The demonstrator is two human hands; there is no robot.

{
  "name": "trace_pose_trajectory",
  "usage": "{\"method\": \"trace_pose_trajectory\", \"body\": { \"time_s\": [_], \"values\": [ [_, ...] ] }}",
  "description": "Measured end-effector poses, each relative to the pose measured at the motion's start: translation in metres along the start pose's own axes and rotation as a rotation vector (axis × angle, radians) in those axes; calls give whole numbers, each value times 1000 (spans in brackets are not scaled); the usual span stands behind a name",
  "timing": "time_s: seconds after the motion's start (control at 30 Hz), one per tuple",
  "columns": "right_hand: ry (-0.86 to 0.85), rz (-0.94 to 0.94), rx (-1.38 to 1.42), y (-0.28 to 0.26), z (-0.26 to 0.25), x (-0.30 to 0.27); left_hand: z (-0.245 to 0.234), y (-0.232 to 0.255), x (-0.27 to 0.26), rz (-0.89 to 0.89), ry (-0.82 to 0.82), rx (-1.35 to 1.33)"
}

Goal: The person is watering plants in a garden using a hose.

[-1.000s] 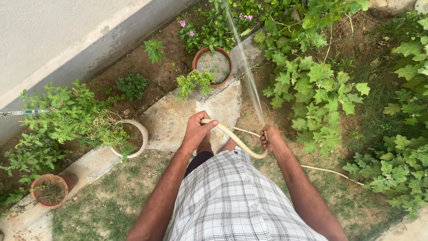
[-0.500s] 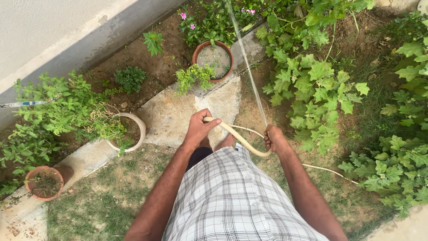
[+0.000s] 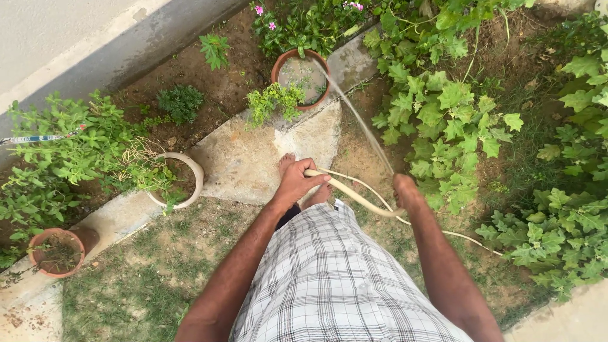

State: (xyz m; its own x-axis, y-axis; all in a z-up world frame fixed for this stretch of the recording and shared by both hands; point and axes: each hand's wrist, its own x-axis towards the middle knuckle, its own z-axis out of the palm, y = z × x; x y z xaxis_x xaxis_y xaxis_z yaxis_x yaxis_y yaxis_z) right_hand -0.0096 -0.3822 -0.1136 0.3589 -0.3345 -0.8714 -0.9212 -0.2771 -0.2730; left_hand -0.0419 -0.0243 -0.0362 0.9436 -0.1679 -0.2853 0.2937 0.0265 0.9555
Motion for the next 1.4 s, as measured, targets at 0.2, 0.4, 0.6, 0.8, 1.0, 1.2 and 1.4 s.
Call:
{"method": "trace_pose_trajectory", "body": {
  "time_s": [0.2, 0.4, 0.6, 0.8, 1.0, 1.2, 1.4],
  "values": [
    [105, 1, -71, -16, -14, -7, 7, 1, 5, 20, -63, 22],
    [126, 53, -109, -13, -14, 0, 9, 8, 4, 1, -85, 43],
    [129, -18, -251, -29, -12, -16, 5, 6, 8, -54, -93, 0],
    [136, -254, -528, -57, -27, 1, -1, 20, 21, -58, -79, -17],
    [387, -706, -1621, -78, -48, 86, -17, 22, 43, 6, -27, 19],
    [449, -284, -1074, -193, -25, -8, -31, 30, 57, -1, 11, -4],
    [456, -530, -1911, -217, -20, 4, -47, 47, 57, 22, 67, 69]
  ]
}}
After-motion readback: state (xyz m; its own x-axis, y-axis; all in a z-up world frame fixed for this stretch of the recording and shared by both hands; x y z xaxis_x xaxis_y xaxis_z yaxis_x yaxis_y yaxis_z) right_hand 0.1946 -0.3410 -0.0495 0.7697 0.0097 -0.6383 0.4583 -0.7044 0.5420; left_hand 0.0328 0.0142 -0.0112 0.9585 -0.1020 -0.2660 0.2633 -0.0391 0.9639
